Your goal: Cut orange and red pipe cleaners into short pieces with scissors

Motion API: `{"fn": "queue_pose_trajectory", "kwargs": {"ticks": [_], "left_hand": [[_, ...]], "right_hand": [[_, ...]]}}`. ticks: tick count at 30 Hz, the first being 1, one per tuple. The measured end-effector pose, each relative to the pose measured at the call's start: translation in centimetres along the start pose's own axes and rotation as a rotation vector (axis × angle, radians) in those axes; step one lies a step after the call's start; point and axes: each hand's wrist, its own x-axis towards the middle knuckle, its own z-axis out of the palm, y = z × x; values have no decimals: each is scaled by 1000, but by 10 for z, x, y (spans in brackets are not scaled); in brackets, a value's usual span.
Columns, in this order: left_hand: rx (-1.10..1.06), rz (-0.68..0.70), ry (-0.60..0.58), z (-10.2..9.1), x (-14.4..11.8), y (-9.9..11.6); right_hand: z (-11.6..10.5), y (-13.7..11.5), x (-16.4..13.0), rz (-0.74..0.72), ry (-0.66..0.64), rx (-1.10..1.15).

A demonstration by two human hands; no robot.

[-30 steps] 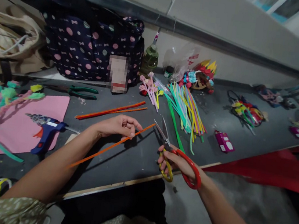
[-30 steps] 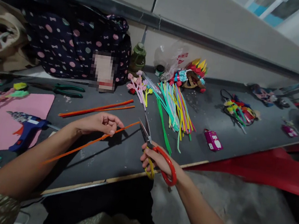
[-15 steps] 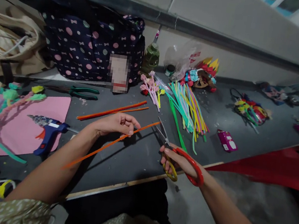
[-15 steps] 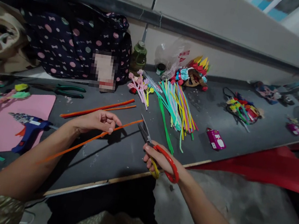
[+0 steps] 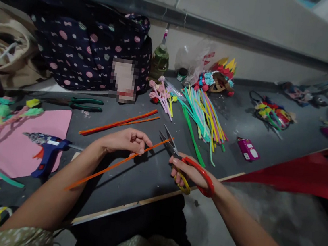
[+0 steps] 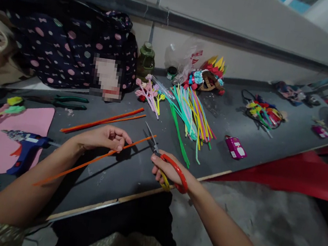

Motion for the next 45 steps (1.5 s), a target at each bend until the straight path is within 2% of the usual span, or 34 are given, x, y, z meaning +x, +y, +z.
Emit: {"fn": "queue_pose_trajectory", "kwargs": {"ticks": [9, 16, 23, 29, 35, 45], "left_hand": [[17, -24, 0, 0, 2, 0], [13, -32, 1, 2, 1, 3], [-36, -44, -37, 3, 3, 1], [-69, -60, 26, 11, 9, -2], [-47, -92, 40, 13, 15, -8], [69, -159, -59, 13, 15, -11]], "right_hand": [[-2, 8, 7, -62, 5, -61], [-1, 5, 7, -6, 13, -108], [-5, 8, 8, -25, 11, -172], [-3, 5, 10, -27, 1, -191], [-4, 2, 14, -9, -20, -218], [-4, -4, 16, 31, -29, -187]]}}
